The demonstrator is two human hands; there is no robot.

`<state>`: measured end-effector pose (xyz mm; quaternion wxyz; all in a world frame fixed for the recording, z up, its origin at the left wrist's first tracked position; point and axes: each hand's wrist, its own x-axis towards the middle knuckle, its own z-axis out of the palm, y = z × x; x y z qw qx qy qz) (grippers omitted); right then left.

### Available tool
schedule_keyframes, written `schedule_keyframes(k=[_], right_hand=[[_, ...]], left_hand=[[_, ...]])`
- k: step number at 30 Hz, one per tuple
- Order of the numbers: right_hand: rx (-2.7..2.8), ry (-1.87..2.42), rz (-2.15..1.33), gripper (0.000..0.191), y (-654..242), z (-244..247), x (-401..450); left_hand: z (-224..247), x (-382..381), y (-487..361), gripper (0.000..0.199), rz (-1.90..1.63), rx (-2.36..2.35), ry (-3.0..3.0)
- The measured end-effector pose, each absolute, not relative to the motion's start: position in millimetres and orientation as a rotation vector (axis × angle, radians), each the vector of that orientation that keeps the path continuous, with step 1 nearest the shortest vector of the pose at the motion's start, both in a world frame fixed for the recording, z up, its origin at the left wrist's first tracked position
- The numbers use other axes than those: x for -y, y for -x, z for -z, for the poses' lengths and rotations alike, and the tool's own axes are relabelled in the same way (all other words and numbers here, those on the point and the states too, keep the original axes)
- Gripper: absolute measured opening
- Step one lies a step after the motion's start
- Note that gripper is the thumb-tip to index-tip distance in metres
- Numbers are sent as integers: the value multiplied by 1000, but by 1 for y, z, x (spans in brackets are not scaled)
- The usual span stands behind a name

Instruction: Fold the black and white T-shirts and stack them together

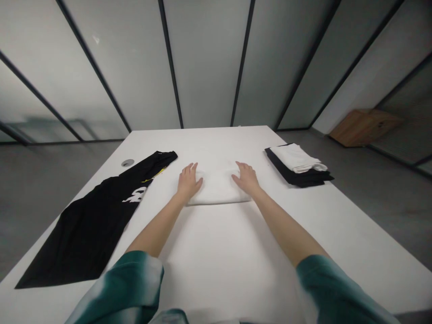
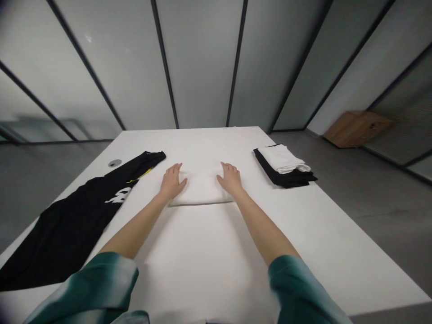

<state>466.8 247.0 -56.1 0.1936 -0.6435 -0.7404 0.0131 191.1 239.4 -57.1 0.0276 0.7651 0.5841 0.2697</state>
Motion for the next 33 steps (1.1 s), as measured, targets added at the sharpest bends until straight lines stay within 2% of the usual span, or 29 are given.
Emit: schedule_keyframes(k=[4, 10, 13, 21, 27, 33], right_hand=[[2369, 1626, -73, 57, -465, 66, -222], [2244, 1771, -194, 62, -483, 94, -192], [2173, 1751, -217, 62, -489, 99, -189], [1838, 1616, -298, 50, -497, 102, -205], [1782, 1837, -190, 44, -492, 97, -204], [1871, 2081, -136, 55, -482, 87, -193]], left_hand=[[63, -213, -193, 62, -453, -1596, -2482], [76, -196, -178, 67, -363, -1613, -2366], [79, -197, -173, 66, -444, -1610, -2329], [94, -214, -159, 50, -947, -1579, -2071], [100, -219, -157, 49, -1018, -1554, -2063], [103, -219, -158, 46, -1022, -1589, -2096]])
